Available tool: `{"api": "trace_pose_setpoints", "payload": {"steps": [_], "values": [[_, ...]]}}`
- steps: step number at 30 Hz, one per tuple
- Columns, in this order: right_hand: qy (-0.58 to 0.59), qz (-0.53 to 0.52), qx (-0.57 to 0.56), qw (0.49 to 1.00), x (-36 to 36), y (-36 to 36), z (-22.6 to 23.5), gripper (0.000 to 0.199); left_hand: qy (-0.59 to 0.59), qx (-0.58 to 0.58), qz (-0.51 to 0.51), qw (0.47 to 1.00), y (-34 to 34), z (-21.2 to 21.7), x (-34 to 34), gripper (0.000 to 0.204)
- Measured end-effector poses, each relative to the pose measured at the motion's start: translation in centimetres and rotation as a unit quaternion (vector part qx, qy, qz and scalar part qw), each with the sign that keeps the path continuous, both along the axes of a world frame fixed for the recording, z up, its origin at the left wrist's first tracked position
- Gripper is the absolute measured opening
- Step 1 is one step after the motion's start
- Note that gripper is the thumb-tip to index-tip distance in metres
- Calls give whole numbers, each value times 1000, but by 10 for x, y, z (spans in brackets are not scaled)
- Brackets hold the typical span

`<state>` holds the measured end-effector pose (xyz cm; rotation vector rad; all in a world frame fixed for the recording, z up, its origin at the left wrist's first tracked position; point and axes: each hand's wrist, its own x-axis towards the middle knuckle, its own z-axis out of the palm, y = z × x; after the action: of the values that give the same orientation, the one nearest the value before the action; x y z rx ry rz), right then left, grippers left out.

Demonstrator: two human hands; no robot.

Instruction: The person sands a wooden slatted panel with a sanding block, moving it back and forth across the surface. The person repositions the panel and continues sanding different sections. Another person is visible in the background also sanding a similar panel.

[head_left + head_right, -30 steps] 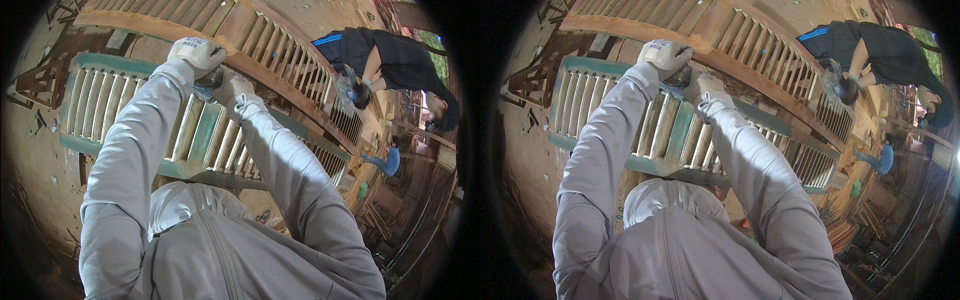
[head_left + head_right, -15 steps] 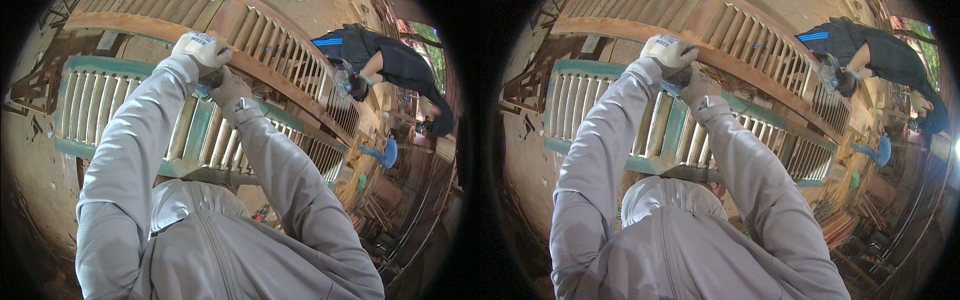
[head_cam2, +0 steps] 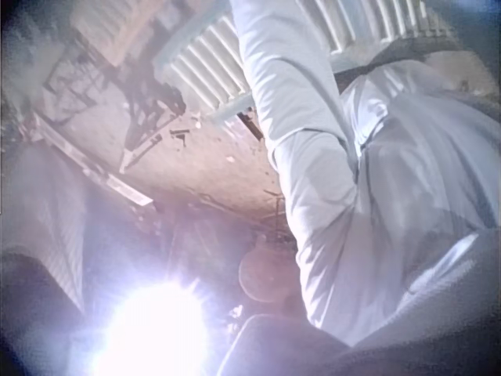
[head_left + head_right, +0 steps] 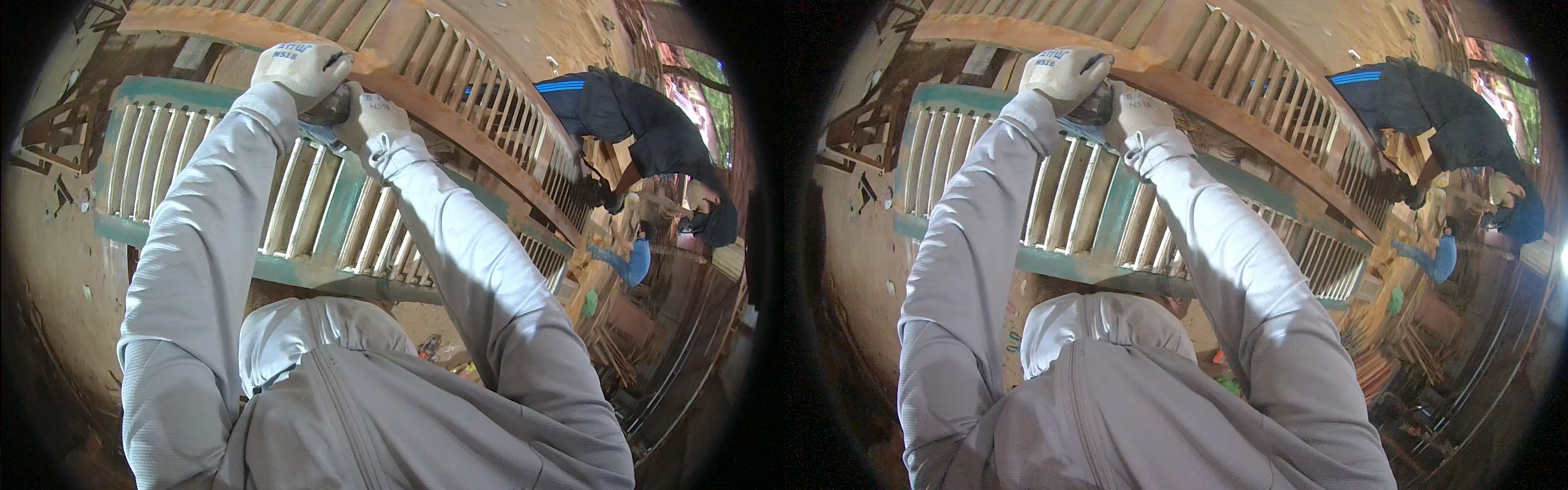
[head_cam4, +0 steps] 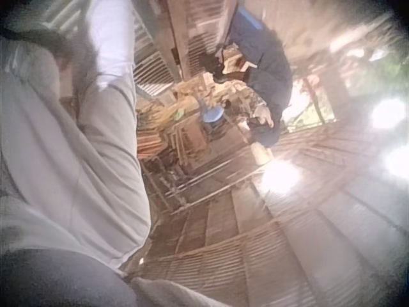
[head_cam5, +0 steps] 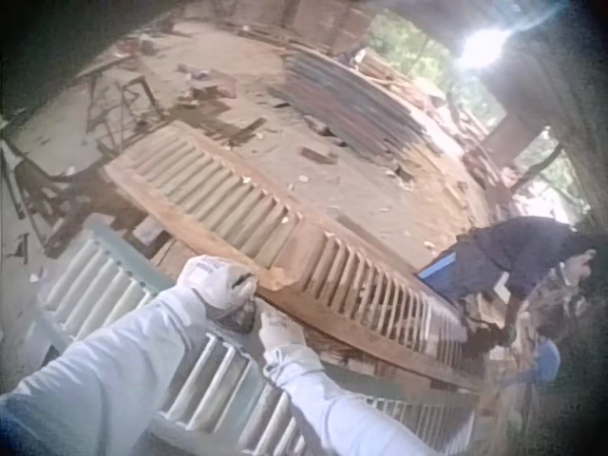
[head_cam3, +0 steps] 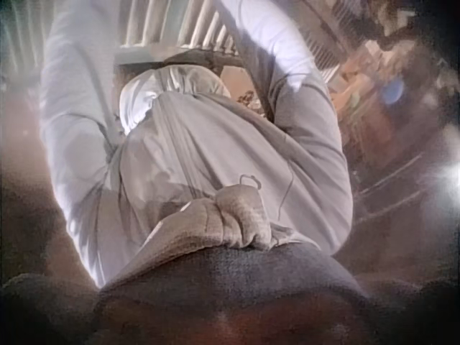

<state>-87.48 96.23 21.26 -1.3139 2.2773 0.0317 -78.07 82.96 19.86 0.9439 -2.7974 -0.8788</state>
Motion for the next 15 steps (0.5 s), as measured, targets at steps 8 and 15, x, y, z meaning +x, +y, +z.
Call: {"api": "trace_pose_setpoints", "payload": {"steps": [8,15], "values": [[18,74,-31,997,11,-57,-61,44,-44,-45,86,994,-45,5,47,54],[32,117,-18,992,7,-42,-40,30,-49,-21,102,993,-35,-5,39,50]]}}
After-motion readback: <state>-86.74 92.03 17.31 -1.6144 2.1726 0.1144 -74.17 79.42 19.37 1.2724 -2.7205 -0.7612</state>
